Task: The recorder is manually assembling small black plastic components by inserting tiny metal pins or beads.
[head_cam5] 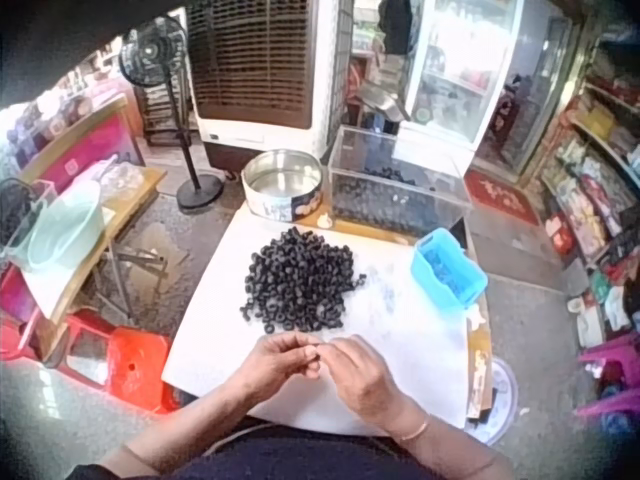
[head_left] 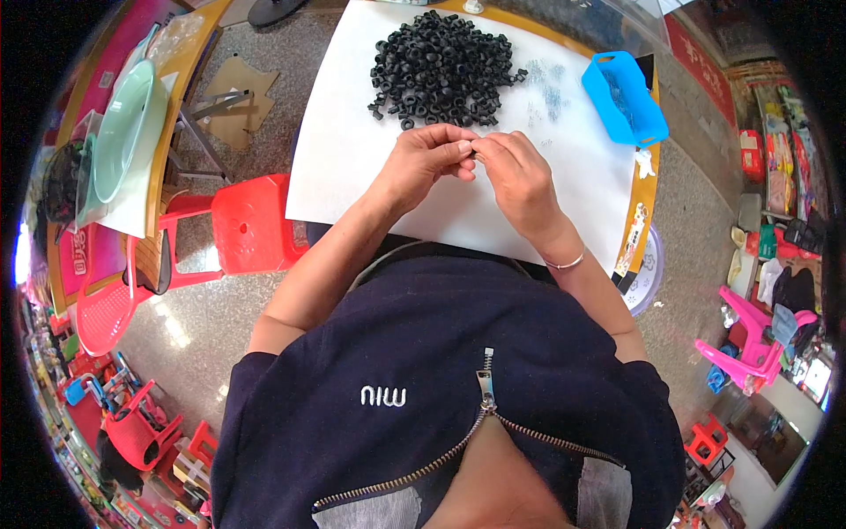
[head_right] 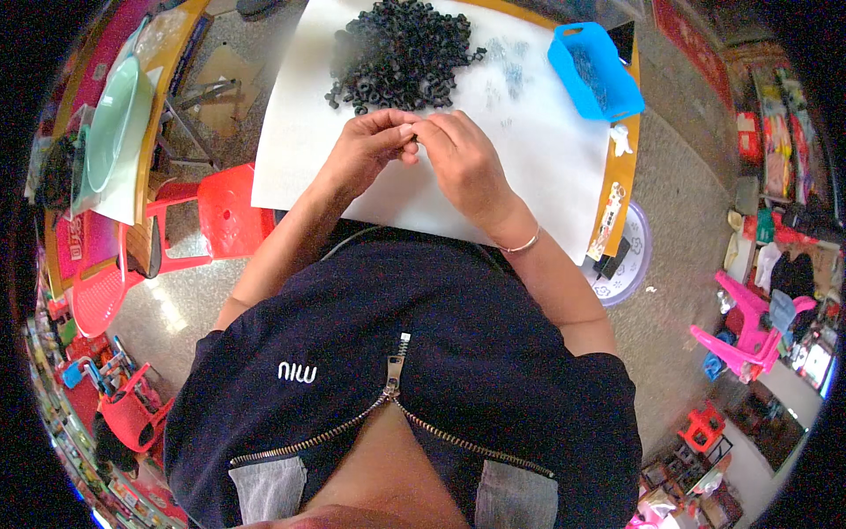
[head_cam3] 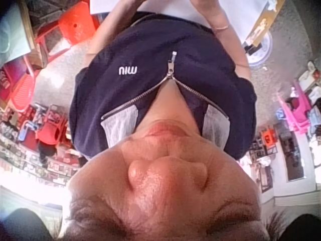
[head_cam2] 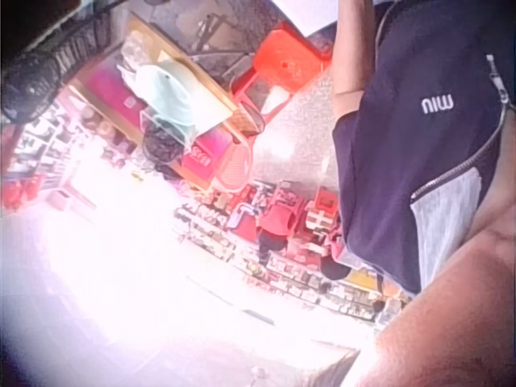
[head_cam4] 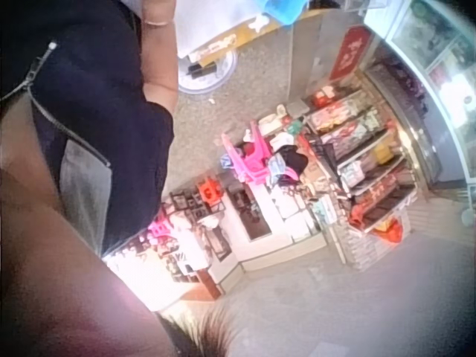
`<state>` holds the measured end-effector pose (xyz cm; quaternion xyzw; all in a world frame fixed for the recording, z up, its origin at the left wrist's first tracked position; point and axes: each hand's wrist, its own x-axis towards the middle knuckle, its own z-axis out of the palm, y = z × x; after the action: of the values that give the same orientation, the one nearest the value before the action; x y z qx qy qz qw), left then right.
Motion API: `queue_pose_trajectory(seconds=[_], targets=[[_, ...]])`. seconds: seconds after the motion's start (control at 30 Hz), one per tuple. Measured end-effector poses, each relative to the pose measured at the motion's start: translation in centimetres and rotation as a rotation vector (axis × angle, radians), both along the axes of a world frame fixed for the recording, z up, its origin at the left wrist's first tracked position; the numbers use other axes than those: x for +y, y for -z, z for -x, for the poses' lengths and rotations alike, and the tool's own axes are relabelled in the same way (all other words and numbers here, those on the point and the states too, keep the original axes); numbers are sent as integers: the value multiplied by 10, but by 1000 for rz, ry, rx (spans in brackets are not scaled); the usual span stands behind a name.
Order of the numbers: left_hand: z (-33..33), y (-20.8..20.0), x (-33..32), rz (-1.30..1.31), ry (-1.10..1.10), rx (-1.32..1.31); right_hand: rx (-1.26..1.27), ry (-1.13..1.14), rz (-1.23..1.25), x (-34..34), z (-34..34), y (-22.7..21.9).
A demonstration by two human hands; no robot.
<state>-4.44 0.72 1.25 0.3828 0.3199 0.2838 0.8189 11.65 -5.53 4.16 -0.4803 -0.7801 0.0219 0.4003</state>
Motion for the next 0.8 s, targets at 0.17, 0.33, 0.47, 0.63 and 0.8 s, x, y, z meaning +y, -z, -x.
queue_pose_trajectory(seconds=[0.17, 0.33, 0.47, 0.63, 0.8], targets=[[-4, 10, -10, 10, -47, 18, 178, -3, 152, -2, -2, 11], [-4, 8, -12, -83, 19, 48, 245, 11, 258, -8, -2, 17], [2, 3, -4, -119, 187, 129, 291, 1, 319, -13, -3, 16], [5, 6, -1, -51, 275, 77, 294, -67, 358, -16, -8, 14], [4, 5, -2, 23, 224, 19, 317, -23, 342, -14, -7, 11]])
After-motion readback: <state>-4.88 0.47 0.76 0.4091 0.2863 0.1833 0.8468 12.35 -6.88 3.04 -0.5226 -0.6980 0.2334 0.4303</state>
